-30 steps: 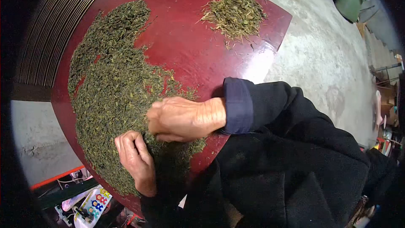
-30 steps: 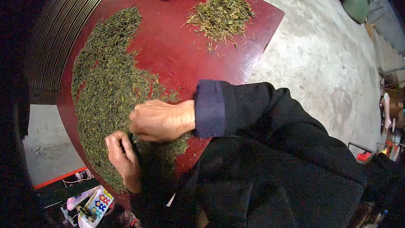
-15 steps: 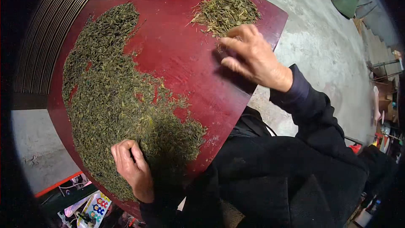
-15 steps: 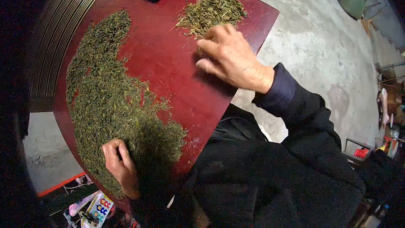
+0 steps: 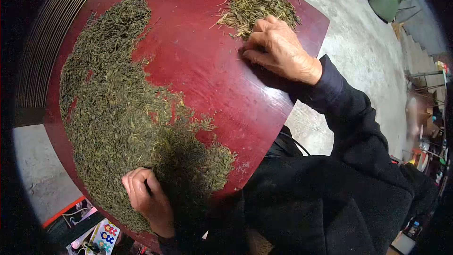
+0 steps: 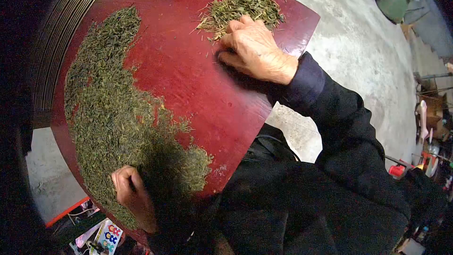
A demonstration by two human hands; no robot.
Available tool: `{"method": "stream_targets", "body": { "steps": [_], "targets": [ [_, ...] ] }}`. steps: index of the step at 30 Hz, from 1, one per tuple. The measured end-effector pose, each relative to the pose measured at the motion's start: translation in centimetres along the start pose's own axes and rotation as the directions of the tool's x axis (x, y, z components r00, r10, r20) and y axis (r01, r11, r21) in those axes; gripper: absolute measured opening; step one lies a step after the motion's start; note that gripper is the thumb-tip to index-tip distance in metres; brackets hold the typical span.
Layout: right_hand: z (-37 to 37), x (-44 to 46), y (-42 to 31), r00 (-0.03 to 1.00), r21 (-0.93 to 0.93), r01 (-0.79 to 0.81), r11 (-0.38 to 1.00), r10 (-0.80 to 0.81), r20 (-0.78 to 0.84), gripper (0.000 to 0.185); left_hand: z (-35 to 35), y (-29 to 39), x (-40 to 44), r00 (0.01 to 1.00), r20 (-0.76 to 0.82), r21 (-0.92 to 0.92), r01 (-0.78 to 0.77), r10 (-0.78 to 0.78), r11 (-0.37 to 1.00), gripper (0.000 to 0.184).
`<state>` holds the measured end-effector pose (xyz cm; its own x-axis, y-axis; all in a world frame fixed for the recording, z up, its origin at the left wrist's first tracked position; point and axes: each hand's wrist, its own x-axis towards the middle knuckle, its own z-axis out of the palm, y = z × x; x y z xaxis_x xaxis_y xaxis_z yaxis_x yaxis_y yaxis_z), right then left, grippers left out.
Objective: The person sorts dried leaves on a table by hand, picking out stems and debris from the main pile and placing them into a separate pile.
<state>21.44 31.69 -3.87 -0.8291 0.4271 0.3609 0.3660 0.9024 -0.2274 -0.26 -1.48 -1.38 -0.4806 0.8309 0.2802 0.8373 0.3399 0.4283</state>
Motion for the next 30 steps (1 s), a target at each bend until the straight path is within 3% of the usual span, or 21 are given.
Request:
{"method": "stream_targets", "body": {
  "steps": [8, 17, 19, 25, 27, 30],
  "targets": [
    [0.3, 0.5, -0.1, 0.995, -0.065, -0.036, 0.997, 0.042, 0.089, 0.013, 0.0, 0.2, -0.1, 0.999, 0.016, -0.030, 0.052, -0.051, 0.998, 0.002],
    [1.2, 0.2, -0.4, 0.999, -0.224, 0.018, 0.974, -0.007, 0.050, 0.012, -0.1, 0.4, -0.2, 0.998, 0.034, -0.034, 0.047, -0.046, 0.998, 0.012],
    [0.9, 0.2, -1.1, 0.992, -0.191, 0.089, 0.978, -0.104, -0.068, 0.012, -0.1, 0.4, -0.3, 0.998, 0.033, -0.042, 0.047, -0.046, 0.998, 0.012],
    [1.7, -0.1, -10.2, 0.989, -0.066, 0.105, 0.992, -0.111, -0.095, 0.014, 0.0, 0.4, -0.4, 0.998, 0.060, -0.058, 0.030, -0.026, 0.998, 0.008],
    [2.2, -0.9, -11.9, 0.973, 0.087, 0.208, 0.974, -0.215, 0.086, 0.032, -0.1, 0.3, -0.4, 0.998, 0.067, -0.048, 0.023, -0.020, 0.999, 0.005],
    [1.1, -1.8, -11.8, 0.973, 0.163, 0.186, 0.969, -0.204, 0.107, 0.039, 0.0, 0.5, -0.4, 0.998, 0.060, -0.036, 0.029, -0.027, 0.999, 0.004]
  ]
}}
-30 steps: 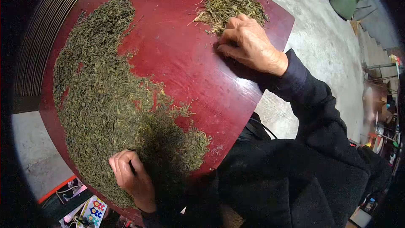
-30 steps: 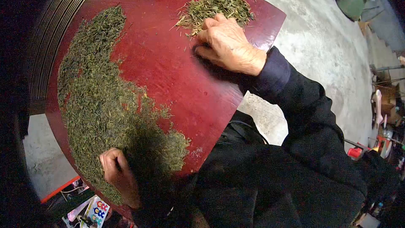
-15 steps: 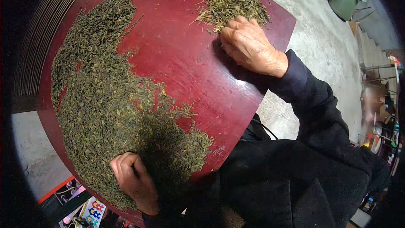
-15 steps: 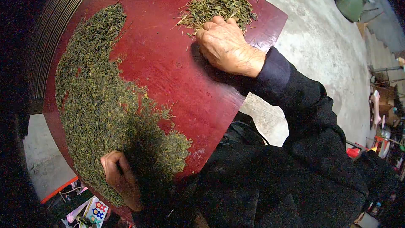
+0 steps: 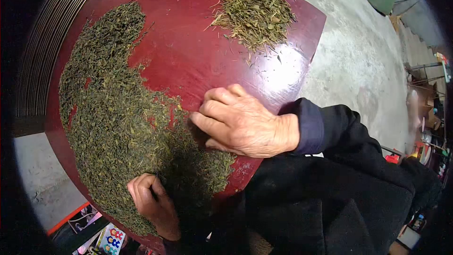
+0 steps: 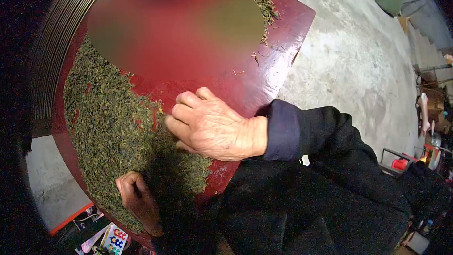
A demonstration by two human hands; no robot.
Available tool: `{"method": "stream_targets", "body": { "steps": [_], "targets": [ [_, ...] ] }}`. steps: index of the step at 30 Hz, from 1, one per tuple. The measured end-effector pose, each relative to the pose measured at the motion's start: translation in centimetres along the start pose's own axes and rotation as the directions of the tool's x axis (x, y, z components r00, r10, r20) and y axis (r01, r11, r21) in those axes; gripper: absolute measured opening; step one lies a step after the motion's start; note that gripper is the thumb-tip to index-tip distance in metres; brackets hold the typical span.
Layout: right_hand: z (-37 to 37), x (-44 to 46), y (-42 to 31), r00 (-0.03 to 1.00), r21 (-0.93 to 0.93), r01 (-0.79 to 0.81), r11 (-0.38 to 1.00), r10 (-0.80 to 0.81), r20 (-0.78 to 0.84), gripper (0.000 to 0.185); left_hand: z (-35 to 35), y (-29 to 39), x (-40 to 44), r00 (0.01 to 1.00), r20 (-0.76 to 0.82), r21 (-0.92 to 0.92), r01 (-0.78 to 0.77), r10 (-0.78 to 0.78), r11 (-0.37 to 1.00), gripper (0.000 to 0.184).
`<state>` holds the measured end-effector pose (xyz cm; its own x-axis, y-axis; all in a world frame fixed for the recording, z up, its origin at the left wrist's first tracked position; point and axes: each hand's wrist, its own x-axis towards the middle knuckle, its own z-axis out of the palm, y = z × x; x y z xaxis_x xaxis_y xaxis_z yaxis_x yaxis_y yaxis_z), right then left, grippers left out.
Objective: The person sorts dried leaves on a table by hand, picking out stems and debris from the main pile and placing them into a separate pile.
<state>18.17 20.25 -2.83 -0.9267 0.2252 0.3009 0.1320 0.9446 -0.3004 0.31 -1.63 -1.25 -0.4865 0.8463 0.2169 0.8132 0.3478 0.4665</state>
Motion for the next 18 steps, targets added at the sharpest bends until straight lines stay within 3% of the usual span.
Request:
{"method": "stream_targets", "body": {
  "steps": [3, 7, 12, 18],
  "targets": [
    [-1.1, -1.5, 0.5, 1.000, 0.072, -0.009, 0.997, 0.008, 0.021, 0.045, 0.2, 0.1, 0.1, 1.000, -0.014, 0.008, 0.008, -0.008, 1.000, 0.004],
    [-1.6, -3.9, 2.4, 0.984, -0.097, -0.167, 0.981, 0.160, -0.076, 0.053, 0.1, 0.3, 0.0, 1.000, -0.014, 0.038, 0.023, -0.023, 0.999, 0.003],
    [-1.8, -4.3, 5.0, 0.963, -0.266, -0.260, 0.928, 0.228, -0.145, 0.061, 0.1, 0.6, 0.2, 1.000, -0.013, 0.012, 0.010, -0.010, 1.000, 0.014],
    [-1.4, -3.7, 7.2, 0.948, -0.318, -0.316, 0.894, 0.281, -0.153, 0.063, 0.1, -0.1, -0.1, 1.000, -0.001, 0.023, -0.005, 0.005, 1.000, 0.013]
  ]
}}
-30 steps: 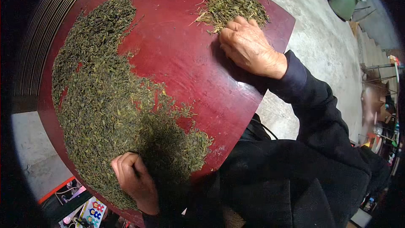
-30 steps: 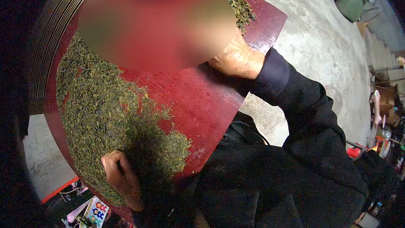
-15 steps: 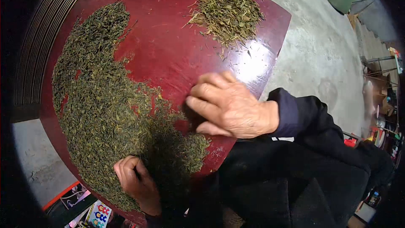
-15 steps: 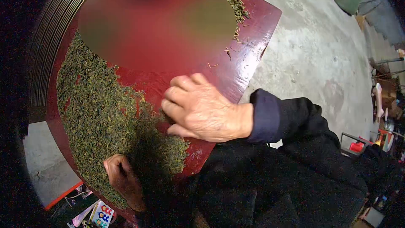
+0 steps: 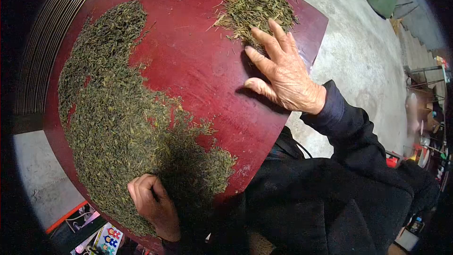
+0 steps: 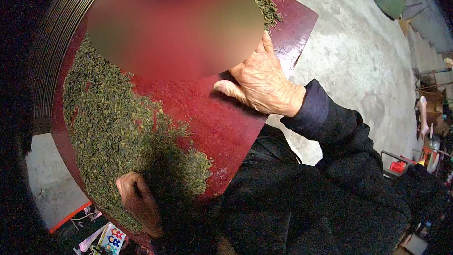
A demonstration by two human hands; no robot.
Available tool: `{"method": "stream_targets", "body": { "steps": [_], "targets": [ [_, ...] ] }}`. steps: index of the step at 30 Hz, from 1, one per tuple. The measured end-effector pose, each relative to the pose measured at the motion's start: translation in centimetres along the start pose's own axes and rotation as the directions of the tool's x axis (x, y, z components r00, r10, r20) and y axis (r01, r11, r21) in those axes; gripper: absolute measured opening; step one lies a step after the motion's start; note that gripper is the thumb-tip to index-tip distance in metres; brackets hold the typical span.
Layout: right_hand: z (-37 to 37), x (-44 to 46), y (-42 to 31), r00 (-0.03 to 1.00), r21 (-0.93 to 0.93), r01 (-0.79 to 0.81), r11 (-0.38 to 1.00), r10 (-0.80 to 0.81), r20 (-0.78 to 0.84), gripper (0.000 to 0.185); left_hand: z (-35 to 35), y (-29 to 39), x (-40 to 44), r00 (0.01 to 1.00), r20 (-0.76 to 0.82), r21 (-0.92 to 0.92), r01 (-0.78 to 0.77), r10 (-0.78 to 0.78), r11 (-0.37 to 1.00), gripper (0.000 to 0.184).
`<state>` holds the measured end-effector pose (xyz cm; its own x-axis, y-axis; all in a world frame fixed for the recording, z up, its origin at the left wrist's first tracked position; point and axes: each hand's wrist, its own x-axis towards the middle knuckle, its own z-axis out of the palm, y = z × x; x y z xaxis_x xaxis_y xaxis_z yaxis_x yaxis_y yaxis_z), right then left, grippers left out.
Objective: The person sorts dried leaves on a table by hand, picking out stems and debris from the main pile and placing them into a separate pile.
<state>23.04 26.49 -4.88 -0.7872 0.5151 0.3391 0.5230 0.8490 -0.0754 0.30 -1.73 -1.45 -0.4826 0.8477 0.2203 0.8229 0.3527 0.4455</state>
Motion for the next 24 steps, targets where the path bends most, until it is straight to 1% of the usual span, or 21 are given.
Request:
{"method": "stream_targets", "body": {
  "steps": [9, 15, 19, 24],
  "targets": [
    [0.4, 0.5, 0.1, 0.999, -0.030, 0.034, 0.999, -0.033, 0.042, 0.063, -0.1, 0.0, 0.0, 1.000, 0.019, 0.017, -0.006, 0.006, 1.000, 0.011],
    [0.5, 0.8, -0.2, 0.998, 0.015, 0.055, 0.998, -0.056, 0.027, 0.061, 0.0, -0.1, -0.1, 1.000, 0.026, 0.011, 0.005, -0.005, 1.000, 0.010],
    [0.5, 1.4, -0.9, 0.997, 0.035, 0.068, 0.997, -0.069, 0.024, 0.060, 0.0, -0.1, -0.1, 0.999, 0.029, -0.014, -0.020, 0.020, 1.000, 0.011],
    [0.9, 2.5, -1.7, 0.994, 0.003, 0.104, 0.995, -0.104, 0.018, 0.059, 0.2, -0.3, -0.3, 0.999, 0.025, 0.005, -0.025, 0.025, 1.000, 0.011]
  ]
}}
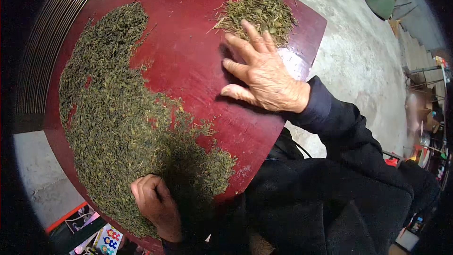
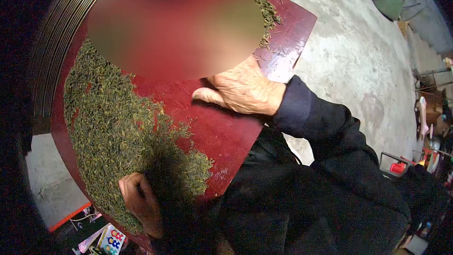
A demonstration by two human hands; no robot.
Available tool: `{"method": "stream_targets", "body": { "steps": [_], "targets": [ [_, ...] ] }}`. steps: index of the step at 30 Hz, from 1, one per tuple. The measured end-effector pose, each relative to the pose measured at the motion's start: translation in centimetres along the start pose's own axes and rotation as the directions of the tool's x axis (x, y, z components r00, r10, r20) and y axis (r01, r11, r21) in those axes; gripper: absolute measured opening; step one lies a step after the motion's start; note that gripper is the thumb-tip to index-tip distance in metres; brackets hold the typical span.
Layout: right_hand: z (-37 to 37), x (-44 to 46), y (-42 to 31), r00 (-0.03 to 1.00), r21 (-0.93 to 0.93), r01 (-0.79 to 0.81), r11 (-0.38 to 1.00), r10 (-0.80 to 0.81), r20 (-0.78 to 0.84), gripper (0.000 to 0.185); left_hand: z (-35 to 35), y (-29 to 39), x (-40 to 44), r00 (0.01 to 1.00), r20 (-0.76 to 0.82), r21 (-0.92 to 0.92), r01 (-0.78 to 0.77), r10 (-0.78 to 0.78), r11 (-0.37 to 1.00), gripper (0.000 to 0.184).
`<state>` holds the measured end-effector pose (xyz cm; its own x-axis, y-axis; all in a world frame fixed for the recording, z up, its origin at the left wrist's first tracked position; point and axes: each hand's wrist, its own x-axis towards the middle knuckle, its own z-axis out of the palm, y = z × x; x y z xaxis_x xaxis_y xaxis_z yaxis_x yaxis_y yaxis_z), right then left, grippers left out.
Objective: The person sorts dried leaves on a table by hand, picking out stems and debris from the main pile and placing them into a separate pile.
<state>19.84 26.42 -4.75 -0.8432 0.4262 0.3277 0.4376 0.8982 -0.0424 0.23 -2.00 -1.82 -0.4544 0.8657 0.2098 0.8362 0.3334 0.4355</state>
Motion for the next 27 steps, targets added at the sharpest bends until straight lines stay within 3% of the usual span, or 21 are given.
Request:
{"method": "stream_targets", "body": {
  "steps": [6, 11, 15, 27],
  "targets": [
    [0.3, 0.6, -2.5, 0.999, 0.075, 0.046, 0.996, -0.048, 0.014, 0.060, -0.1, 0.6, 0.2, 1.000, 0.009, -0.005, -0.024, 0.024, 1.000, 0.013],
    [-0.2, -1.0, -4.1, 0.980, 0.225, 0.189, 0.956, -0.198, 0.017, 0.068, -0.1, 0.9, 0.2, 1.000, 0.017, -0.030, -0.003, 0.004, 1.000, 0.014],
    [0.3, -2.0, -4.4, 0.959, 0.580, 0.262, 0.771, -0.277, -0.063, 0.078, -0.2, 1.2, 0.2, 1.000, 0.012, -0.023, 0.016, -0.016, 1.000, 0.015],
    [1.4, -0.1, 0.0, 0.955, 0.403, 0.292, 0.867, -0.290, -0.066, 0.074, 0.0, 0.5, 0.0, 1.000, 0.002, -0.006, -0.014, 0.014, 1.000, 0.014]
  ]
}}
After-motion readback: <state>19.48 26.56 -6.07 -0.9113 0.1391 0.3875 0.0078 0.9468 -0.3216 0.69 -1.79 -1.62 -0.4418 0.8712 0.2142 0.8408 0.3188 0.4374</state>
